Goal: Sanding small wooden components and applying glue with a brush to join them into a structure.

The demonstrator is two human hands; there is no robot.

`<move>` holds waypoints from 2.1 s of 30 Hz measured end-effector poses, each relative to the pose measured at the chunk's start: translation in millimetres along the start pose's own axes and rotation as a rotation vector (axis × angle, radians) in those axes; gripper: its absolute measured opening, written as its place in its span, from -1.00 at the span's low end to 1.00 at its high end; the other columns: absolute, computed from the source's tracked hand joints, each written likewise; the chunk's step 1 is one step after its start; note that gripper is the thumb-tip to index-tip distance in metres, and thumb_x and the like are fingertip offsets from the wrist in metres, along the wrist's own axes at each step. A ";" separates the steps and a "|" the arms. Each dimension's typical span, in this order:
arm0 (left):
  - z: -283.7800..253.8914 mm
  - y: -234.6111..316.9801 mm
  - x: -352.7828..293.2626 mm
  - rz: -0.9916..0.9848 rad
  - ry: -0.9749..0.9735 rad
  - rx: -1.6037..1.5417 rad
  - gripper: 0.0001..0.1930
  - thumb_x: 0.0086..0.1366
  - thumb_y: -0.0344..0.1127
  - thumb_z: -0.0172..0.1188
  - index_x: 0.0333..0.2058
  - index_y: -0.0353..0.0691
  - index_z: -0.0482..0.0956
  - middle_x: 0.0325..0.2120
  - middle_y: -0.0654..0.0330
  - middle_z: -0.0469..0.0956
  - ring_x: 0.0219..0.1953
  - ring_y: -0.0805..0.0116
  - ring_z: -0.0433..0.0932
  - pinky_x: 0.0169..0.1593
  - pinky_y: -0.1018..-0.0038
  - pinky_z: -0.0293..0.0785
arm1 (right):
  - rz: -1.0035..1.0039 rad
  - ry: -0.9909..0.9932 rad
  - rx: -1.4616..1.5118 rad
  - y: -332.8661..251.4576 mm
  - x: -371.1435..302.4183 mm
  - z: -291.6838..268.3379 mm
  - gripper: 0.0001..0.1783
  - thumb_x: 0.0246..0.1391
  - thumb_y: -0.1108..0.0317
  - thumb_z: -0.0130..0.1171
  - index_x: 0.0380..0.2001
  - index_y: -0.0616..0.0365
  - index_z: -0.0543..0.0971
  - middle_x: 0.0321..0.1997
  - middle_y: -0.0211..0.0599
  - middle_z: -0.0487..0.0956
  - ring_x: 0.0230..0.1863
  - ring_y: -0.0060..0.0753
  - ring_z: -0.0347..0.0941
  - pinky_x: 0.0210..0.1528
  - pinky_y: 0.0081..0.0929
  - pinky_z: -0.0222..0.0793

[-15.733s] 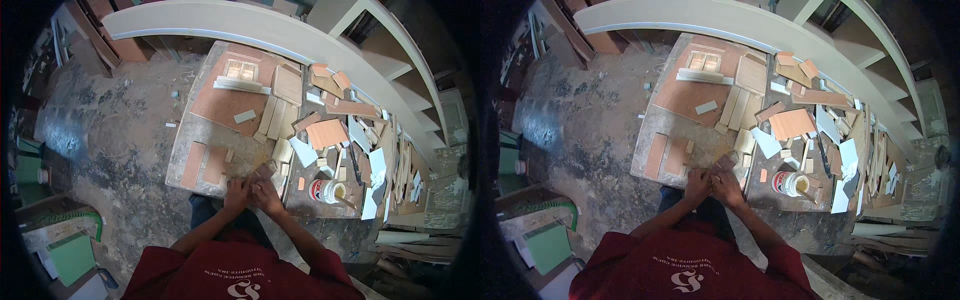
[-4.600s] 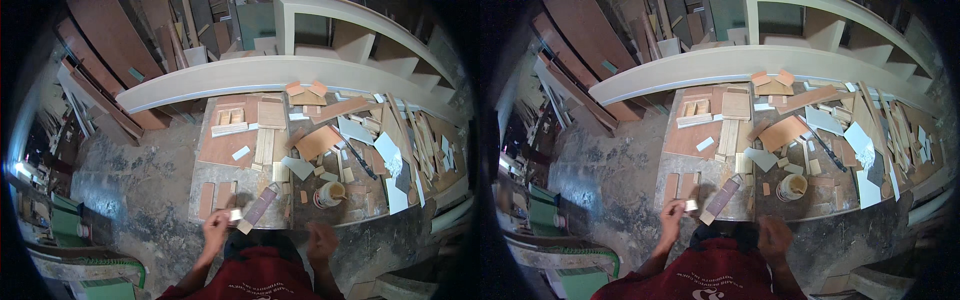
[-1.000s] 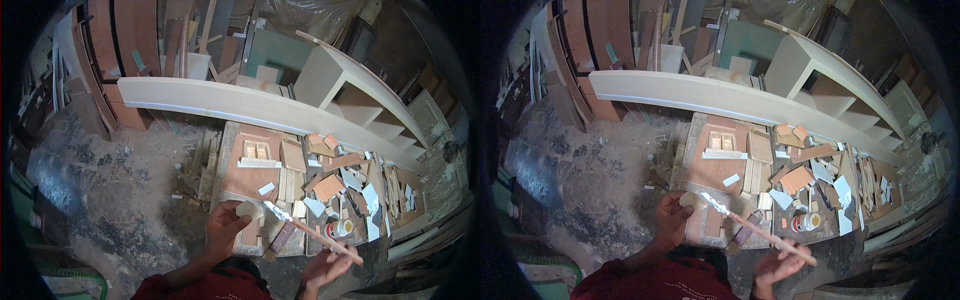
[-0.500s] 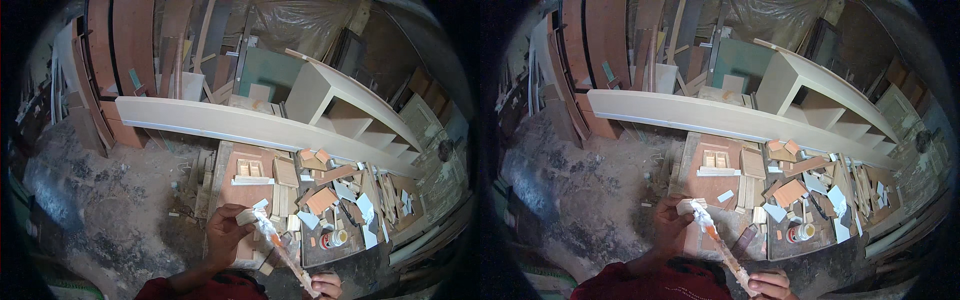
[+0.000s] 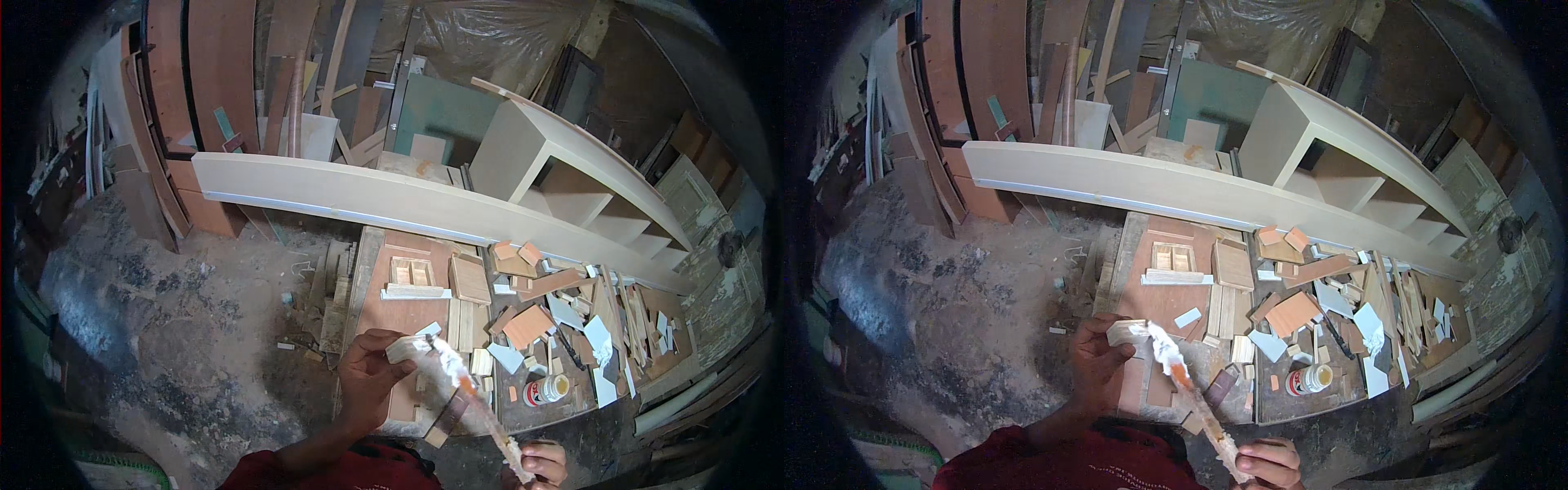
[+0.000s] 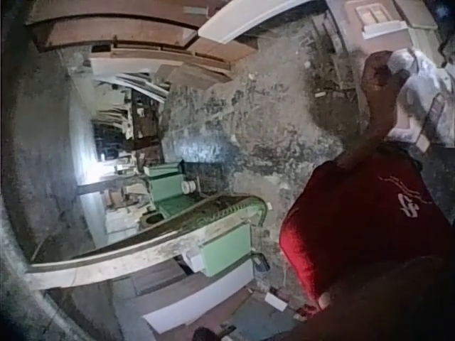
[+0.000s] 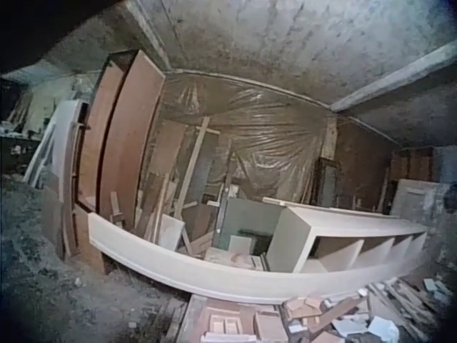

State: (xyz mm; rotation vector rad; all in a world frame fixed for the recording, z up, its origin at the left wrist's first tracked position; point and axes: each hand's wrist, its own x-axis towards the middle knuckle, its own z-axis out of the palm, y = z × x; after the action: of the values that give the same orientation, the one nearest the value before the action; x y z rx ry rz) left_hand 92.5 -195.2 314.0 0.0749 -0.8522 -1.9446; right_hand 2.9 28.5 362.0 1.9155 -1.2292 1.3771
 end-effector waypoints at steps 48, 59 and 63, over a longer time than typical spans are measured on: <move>-29.5 -1.1 -21.7 -0.079 -0.107 0.148 -0.61 -0.04 -0.71 0.31 -0.19 -0.37 0.47 -0.15 0.03 0.50 -0.03 0.21 0.50 0.04 0.32 0.51 | 1.609 1.099 0.693 37.6 -22.2 40.0 -0.83 0.14 0.24 0.18 -0.32 0.06 0.47 -0.40 -0.41 0.54 -0.39 -0.51 0.51 -0.35 -0.60 0.50; -30.7 -5.2 -20.0 0.008 -0.149 0.149 -0.63 -0.02 -0.69 0.31 -0.19 -0.37 0.49 -0.15 -0.01 0.49 -0.05 0.21 0.51 0.05 0.33 0.50 | 1.534 1.091 0.725 37.6 -34.6 39.9 -0.85 0.15 0.25 0.16 -0.27 0.04 0.47 -0.37 -0.42 0.57 -0.39 -0.48 0.55 -0.35 -0.60 0.52; -35.7 -5.0 -20.2 -0.036 -0.131 0.132 -0.62 -0.02 -0.68 0.31 -0.18 -0.37 0.49 -0.13 -0.01 0.48 -0.04 0.21 0.51 0.04 0.34 0.50 | 1.517 1.137 0.688 36.0 -29.4 33.6 -0.84 0.16 0.25 0.16 -0.26 0.03 0.48 -0.39 -0.42 0.57 -0.38 -0.48 0.55 -0.36 -0.60 0.52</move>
State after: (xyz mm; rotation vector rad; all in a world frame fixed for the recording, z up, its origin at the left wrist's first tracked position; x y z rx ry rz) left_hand 113.3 -196.5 278.3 0.0416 -1.0719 -1.9415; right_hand -14.6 -3.8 318.0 -0.2978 -1.5167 3.1455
